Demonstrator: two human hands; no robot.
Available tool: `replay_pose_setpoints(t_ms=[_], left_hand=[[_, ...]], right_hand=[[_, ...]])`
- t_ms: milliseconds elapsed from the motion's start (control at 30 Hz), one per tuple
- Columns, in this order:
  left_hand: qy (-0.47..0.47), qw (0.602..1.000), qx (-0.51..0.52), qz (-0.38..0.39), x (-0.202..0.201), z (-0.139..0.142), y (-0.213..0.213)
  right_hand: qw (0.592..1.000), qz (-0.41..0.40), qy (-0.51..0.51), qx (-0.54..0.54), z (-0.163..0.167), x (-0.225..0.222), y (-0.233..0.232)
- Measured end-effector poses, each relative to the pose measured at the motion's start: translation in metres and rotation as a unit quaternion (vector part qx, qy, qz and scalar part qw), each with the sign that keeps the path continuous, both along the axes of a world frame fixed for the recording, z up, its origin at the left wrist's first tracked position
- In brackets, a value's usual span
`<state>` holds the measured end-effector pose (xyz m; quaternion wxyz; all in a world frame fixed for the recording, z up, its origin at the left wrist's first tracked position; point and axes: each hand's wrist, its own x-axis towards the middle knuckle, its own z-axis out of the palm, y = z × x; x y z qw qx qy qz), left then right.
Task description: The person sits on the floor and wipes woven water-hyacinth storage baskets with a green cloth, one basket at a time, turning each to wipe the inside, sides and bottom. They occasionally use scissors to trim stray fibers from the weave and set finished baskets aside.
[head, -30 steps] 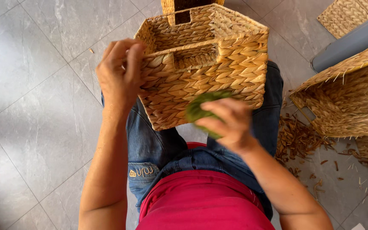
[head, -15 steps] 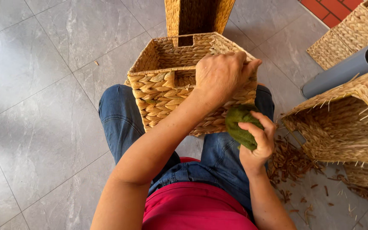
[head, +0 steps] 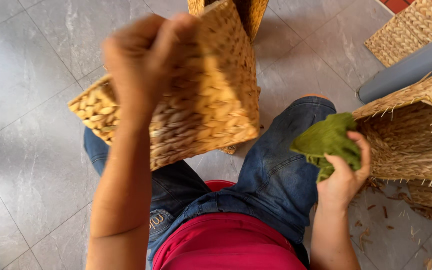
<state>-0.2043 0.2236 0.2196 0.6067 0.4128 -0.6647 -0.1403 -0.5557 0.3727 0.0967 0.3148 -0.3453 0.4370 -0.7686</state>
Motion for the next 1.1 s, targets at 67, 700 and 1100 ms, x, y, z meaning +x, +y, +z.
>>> replay_pose_setpoints(t_ms=[67, 700, 1100], left_hand=[[0.099, 0.995, 0.02, -0.013, 0.028, -0.007, -0.007], [0.36, 0.891, 0.132, -0.242, 0.114, -0.186, -0.171], [-0.059, 0.973, 0.206, -0.079, 0.132, -0.154, -0.186]], right_hand=[[1.0, -0.004, -0.014, -0.006, 0.006, -0.008, -0.01], [0.99, 0.109, -0.056, 0.062, -0.005, -0.03, -0.146], [0.993, 0.026, 0.093, 0.066, 0.003, 0.039, -0.156]])
